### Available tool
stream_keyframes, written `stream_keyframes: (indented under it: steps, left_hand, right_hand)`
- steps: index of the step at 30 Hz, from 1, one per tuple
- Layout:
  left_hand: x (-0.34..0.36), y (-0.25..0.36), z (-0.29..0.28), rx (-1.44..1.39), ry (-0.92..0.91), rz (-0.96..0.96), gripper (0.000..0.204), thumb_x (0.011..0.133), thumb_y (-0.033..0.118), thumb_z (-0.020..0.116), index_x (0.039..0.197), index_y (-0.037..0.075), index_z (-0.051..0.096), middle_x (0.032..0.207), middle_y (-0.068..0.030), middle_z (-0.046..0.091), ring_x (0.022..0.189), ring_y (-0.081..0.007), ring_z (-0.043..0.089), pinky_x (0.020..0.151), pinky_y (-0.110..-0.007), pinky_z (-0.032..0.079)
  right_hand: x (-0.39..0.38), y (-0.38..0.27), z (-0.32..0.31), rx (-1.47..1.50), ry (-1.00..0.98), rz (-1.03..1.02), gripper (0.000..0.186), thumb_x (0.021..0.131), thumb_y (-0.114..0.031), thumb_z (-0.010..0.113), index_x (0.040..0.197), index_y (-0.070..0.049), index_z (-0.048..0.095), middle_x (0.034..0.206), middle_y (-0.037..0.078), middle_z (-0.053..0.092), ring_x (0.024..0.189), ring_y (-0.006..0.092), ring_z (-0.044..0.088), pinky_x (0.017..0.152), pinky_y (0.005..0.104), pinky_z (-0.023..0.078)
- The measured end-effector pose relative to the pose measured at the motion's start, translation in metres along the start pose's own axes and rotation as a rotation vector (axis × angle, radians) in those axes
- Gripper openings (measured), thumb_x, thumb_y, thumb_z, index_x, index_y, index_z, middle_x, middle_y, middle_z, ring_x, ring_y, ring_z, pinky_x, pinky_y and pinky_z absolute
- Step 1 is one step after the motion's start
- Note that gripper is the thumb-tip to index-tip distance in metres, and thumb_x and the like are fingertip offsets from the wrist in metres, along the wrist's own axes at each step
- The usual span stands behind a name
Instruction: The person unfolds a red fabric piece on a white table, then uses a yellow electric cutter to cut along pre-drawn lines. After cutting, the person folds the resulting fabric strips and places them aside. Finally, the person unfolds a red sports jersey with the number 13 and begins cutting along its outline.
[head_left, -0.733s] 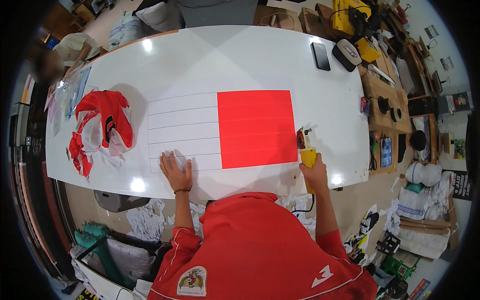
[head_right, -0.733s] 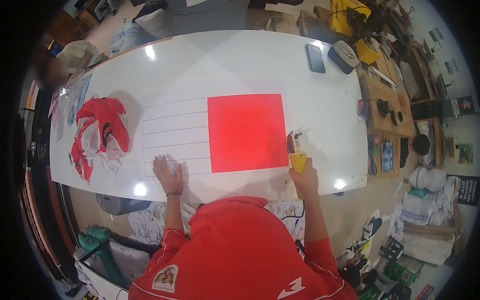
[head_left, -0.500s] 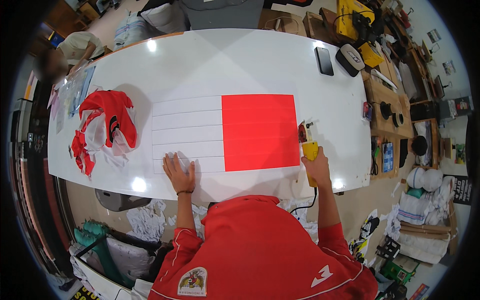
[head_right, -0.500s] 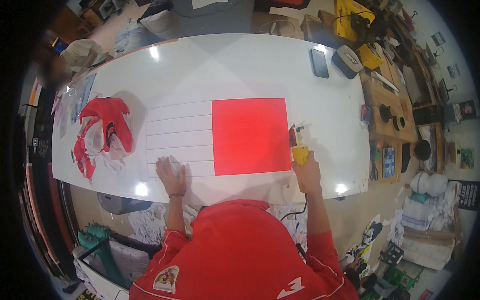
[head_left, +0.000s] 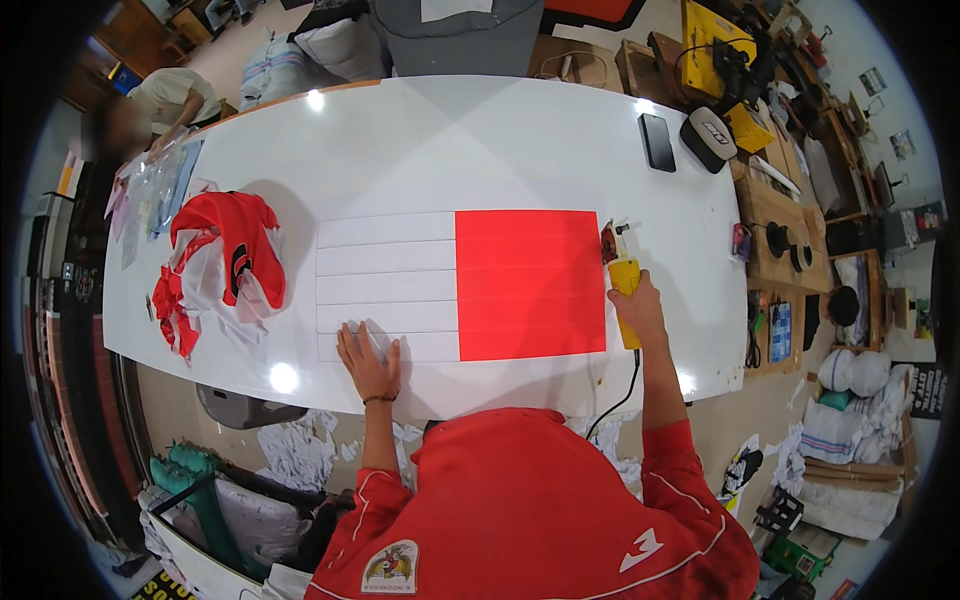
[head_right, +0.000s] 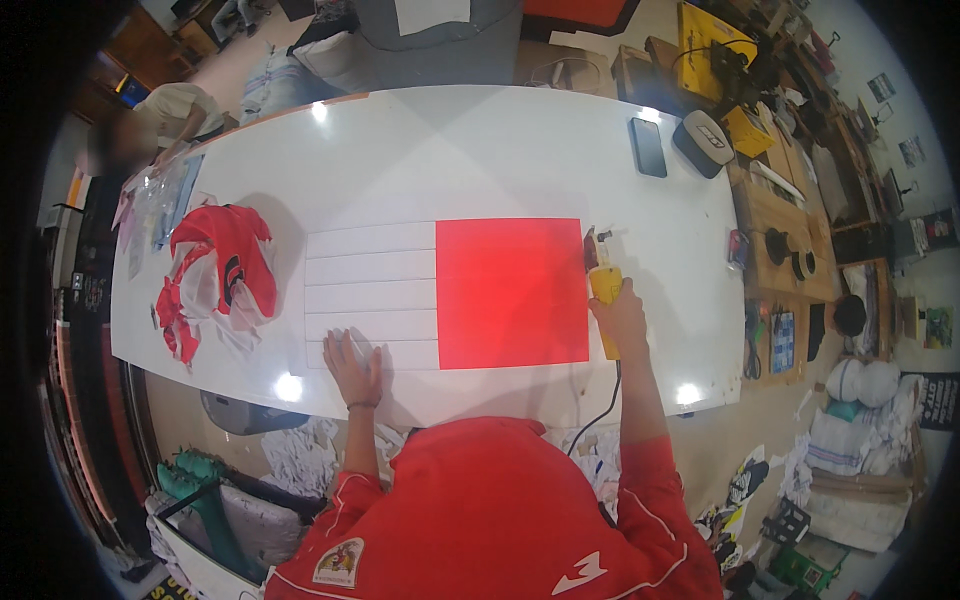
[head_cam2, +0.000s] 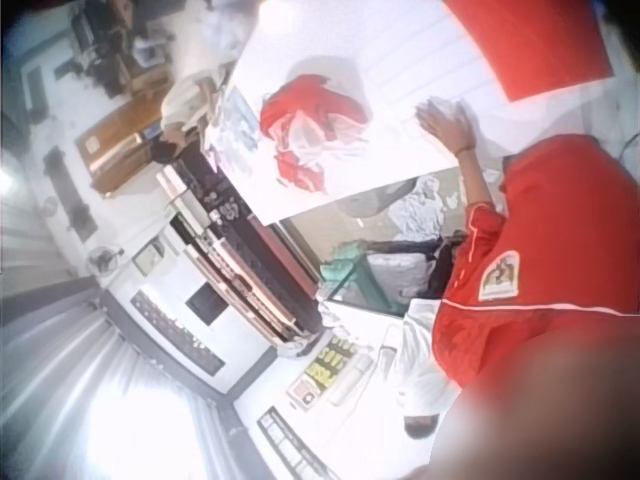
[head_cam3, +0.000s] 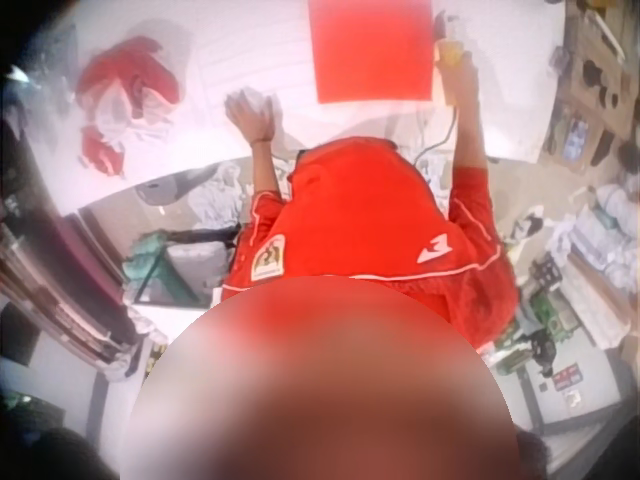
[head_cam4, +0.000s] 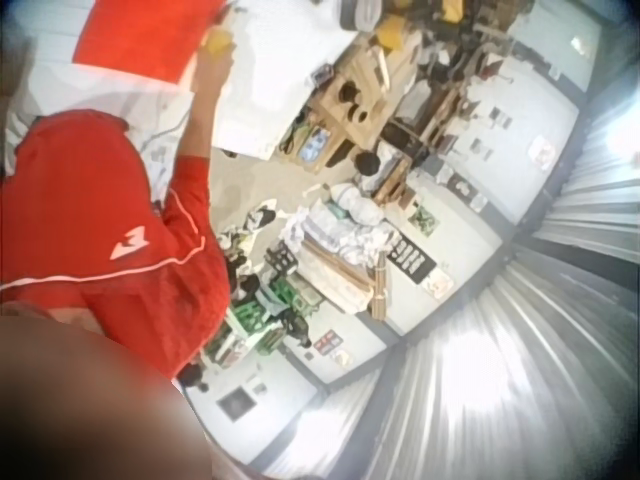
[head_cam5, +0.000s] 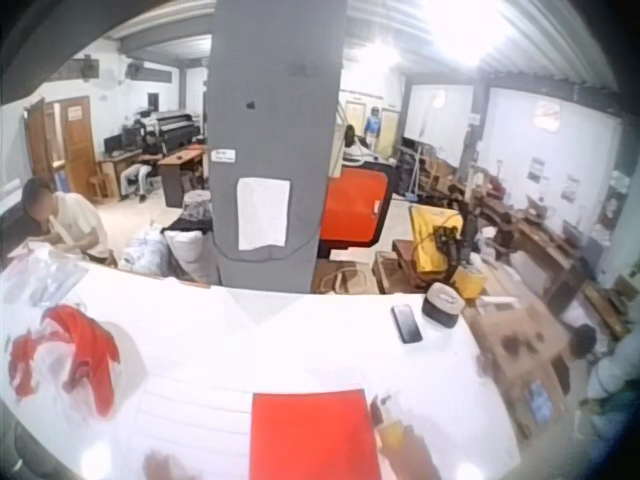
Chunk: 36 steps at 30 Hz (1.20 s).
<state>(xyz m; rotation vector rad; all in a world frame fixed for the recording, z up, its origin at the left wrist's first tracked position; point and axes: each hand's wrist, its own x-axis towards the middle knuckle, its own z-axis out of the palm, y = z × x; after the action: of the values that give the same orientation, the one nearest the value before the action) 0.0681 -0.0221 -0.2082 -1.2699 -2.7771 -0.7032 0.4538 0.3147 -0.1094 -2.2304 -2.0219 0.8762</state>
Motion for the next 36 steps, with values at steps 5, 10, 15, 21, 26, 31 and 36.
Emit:
stream_keyframes:
  steps: [5, 10, 15, 21, 26, 31, 36]
  left_hand:
    - [0.0, 0.002, -0.002, -0.002, -0.009, -0.013, 0.077, 0.095, 0.037, 0.077, 0.156, 0.0, 0.048, 0.168, -0.0281, 0.031, 0.157, -0.0495, 0.024, 0.128, -0.062, 0.024]
    - [0.001, 0.003, -0.003, -0.012, -0.013, -0.022, 0.077, 0.094, 0.036, 0.077, 0.155, 0.0, 0.048, 0.168, -0.0287, 0.031, 0.157, -0.0497, 0.024, 0.128, -0.062, 0.023]
    - [0.0, 0.002, -0.002, -0.002, -0.029, -0.043, 0.077, 0.095, 0.038, 0.077, 0.156, 0.0, 0.048, 0.168, -0.0286, 0.031, 0.157, -0.0495, 0.023, 0.128, -0.062, 0.023]
    - [0.002, 0.003, -0.002, -0.024, -0.046, -0.098, 0.082, 0.096, 0.042, 0.076, 0.158, -0.001, 0.045, 0.171, -0.0291, 0.027, 0.159, -0.0496, 0.021, 0.129, -0.062, 0.021]
    - [0.014, -0.007, -0.009, 0.124, -0.124, -0.203, 0.084, 0.097, 0.043, 0.075, 0.161, -0.001, 0.042, 0.171, -0.0299, 0.027, 0.159, -0.0501, 0.021, 0.129, -0.064, 0.017]
    - [0.03, 0.029, 0.021, 0.006, -0.08, 0.09, 0.077, 0.092, 0.034, 0.079, 0.154, 0.0, 0.05, 0.157, -0.0305, 0.048, 0.149, -0.0496, 0.039, 0.126, -0.064, 0.025]
    - [0.025, 0.178, 0.089, -0.435, -0.429, 0.518, 0.042, 0.102, 0.036, 0.067, 0.132, 0.007, 0.07, 0.134, -0.0206, 0.069, 0.126, -0.0403, 0.063, 0.108, -0.052, 0.051]
  right_hand:
    - [0.028, -0.013, -0.004, -0.007, -0.001, -0.027, 0.066, 0.082, -0.04, 0.081, 0.128, -0.003, 0.051, 0.118, 0.028, 0.072, 0.107, 0.0475, 0.073, 0.089, 0.0559, 0.06]
    - [0.049, -0.028, -0.011, -0.016, 0.011, -0.036, 0.068, 0.082, -0.039, 0.08, 0.131, -0.002, 0.051, 0.121, 0.029, 0.071, 0.108, 0.0474, 0.073, 0.09, 0.0555, 0.06]
    - [0.079, -0.046, -0.015, -0.024, 0.019, -0.096, 0.071, 0.081, -0.039, 0.081, 0.134, -0.002, 0.051, 0.122, 0.028, 0.071, 0.109, 0.0451, 0.074, 0.09, 0.0534, 0.061]
    - [0.129, -0.063, -0.013, 0.22, 0.041, -0.165, 0.062, 0.081, -0.033, 0.083, 0.125, 0.003, 0.059, 0.107, 0.022, 0.074, 0.093, 0.0364, 0.077, 0.08, 0.0451, 0.063]
    - [0.131, -0.044, -0.034, 0.614, -0.103, -0.151, 0.048, 0.082, -0.027, 0.084, 0.114, 0.002, 0.064, 0.091, 0.012, 0.069, 0.073, 0.0261, 0.072, 0.065, 0.0393, 0.061]
    - [0.09, 0.016, -0.062, 0.766, -0.082, -0.084, 0.042, 0.086, -0.028, 0.084, 0.113, -0.003, 0.065, 0.084, 0.008, 0.066, 0.066, 0.0234, 0.069, 0.055, 0.0377, 0.058]
    - [0.05, 0.077, -0.084, 0.789, -0.105, 0.049, 0.04, 0.09, -0.029, 0.082, 0.114, -0.002, 0.065, 0.08, 0.008, 0.065, 0.061, 0.0214, 0.068, 0.055, 0.035, 0.057]
